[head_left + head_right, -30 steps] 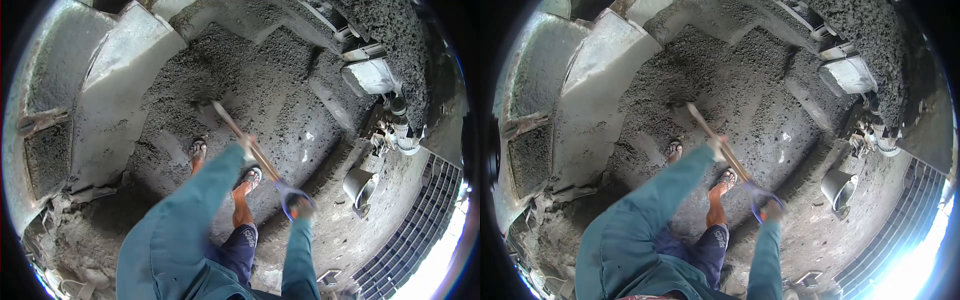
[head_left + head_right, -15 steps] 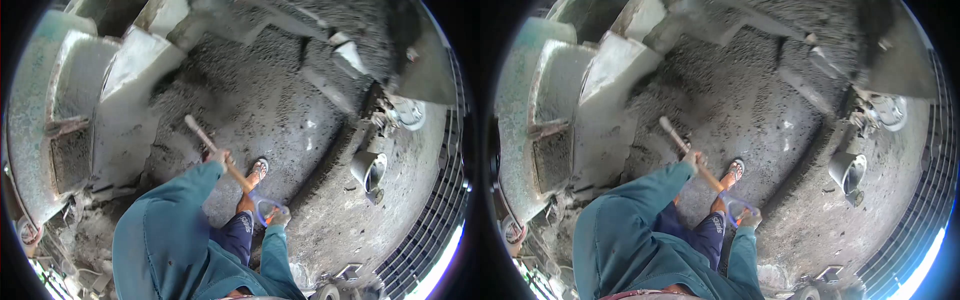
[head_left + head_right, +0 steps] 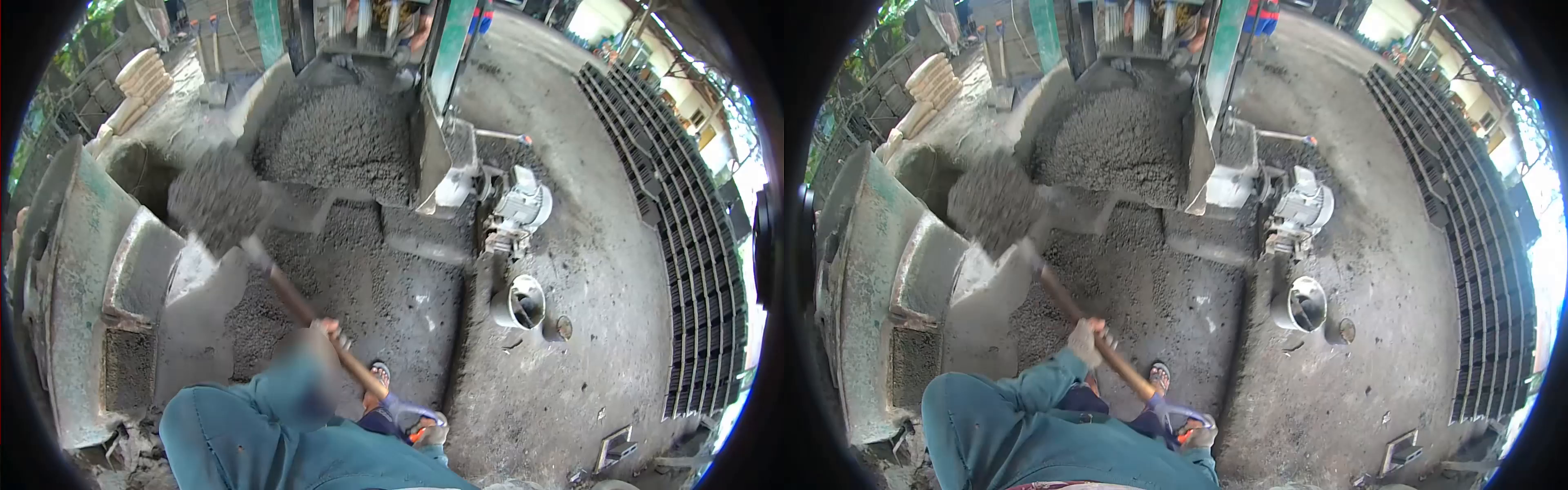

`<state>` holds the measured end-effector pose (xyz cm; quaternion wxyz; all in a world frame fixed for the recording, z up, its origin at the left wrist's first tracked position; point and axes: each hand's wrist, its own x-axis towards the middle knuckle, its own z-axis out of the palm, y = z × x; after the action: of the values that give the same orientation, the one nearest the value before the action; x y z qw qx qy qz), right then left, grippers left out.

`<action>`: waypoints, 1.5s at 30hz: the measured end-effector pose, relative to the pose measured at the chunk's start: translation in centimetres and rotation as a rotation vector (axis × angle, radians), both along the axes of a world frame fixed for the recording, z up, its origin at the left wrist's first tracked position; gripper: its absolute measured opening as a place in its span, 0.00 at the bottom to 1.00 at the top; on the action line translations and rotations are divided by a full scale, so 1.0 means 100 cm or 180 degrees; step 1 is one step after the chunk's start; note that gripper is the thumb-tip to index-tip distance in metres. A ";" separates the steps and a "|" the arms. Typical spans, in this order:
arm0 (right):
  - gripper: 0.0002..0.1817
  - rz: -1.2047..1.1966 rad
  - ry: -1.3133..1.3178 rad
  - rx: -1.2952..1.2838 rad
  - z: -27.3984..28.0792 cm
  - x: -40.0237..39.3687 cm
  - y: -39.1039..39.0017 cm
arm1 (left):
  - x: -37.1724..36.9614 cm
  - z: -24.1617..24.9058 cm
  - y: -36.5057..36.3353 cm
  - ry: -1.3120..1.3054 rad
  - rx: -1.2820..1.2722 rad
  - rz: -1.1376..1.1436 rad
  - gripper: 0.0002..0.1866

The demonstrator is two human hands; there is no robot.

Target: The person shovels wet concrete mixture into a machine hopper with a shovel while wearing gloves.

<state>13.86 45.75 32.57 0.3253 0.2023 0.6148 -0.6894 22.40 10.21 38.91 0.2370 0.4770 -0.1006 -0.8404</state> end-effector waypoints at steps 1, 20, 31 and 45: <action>0.09 0.0154 0.0410 0.0127 0.029 -0.014 -0.014 | -0.025 0.030 -0.015 0.0342 -0.0256 -0.0232 0.10; 0.09 0.3193 0.5982 0.2040 0.091 -0.080 -0.008 | -0.098 0.123 -0.024 0.2017 -0.0816 -0.0659 0.12; 0.10 0.5153 0.6219 -0.0437 0.161 -0.120 -0.119 | 0.106 -0.040 -0.026 0.0933 0.0284 0.1872 0.10; 0.06 0.5768 0.7765 -0.2505 0.307 0.188 -0.445 | 0.264 -0.022 -0.139 0.2215 0.0007 0.2947 0.14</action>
<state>32.69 1.25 63.25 -0.0287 -0.9719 0.1975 -0.1245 48.76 -3.68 36.66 0.5986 0.1671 0.2033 -0.7566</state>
